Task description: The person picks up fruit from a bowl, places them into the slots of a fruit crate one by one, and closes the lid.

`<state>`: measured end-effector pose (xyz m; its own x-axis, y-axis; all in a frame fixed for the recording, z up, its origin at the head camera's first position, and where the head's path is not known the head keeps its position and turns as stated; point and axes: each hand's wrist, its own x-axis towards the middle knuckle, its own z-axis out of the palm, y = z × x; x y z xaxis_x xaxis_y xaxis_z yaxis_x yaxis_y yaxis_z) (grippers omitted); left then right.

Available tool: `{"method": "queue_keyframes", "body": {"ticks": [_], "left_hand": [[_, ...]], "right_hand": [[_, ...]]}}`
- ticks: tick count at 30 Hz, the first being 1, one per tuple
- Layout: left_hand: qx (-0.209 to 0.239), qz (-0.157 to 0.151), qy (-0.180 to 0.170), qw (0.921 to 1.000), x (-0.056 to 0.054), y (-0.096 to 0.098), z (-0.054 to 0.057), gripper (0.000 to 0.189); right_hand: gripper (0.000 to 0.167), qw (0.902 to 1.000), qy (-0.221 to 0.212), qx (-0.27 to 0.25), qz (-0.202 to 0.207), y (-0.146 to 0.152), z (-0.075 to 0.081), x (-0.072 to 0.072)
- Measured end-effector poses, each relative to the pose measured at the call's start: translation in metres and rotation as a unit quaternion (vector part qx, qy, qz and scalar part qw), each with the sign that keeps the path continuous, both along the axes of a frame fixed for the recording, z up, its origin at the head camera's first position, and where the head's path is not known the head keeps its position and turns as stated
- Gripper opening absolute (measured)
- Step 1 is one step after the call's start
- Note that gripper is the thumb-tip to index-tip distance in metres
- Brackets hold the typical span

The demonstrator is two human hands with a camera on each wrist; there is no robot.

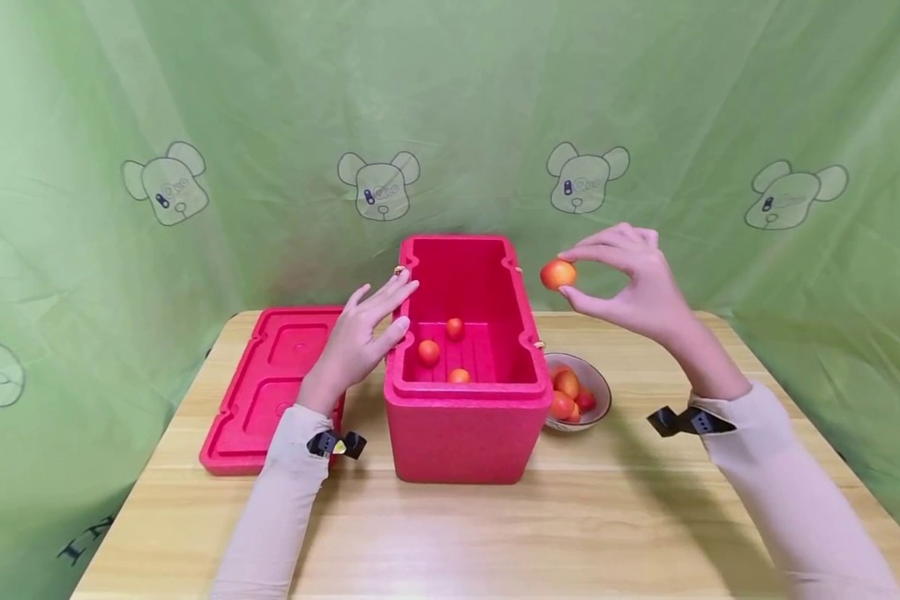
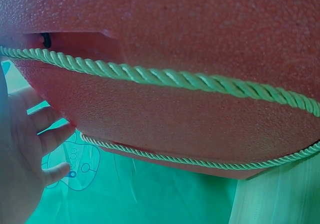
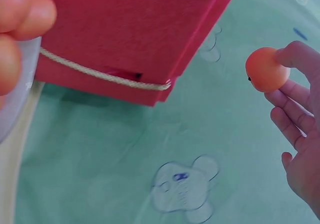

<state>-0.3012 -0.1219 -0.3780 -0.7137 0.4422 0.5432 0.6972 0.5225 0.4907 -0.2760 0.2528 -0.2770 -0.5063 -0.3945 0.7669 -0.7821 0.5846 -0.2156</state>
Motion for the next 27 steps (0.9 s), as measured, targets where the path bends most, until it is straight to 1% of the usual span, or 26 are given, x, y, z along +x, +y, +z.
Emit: {"method": "queue_keyframes", "body": {"ticks": [7,13,19,23,27], "left_hand": [[-0.001,-0.002,-0.001,1.0,0.001,0.001,0.0,0.06],[-0.001,-0.002,0.002,1.0,0.0,0.001,0.002,0.06],[-0.007,0.003,0.011,0.9999,-0.001,0.001,0.002,0.059],[-0.011,0.004,0.015,0.9998,-0.001,0.001,0.001,0.059],[-0.011,0.004,0.016,0.9998,0.0,0.001,0.001,0.059]], "right_hand": [[0.04,0.9977,0.016,0.042,0.05,-0.027,0.02,0.011],[0.036,0.9916,0.036,0.091,0.085,-0.046,0.028,0.012],[0.034,0.9849,0.048,0.133,0.1,-0.058,0.031,0.007],[0.033,0.9804,0.054,0.158,0.105,-0.061,0.033,0.007],[0.032,0.9759,0.047,0.184,0.108,-0.064,0.035,0.008]]}}
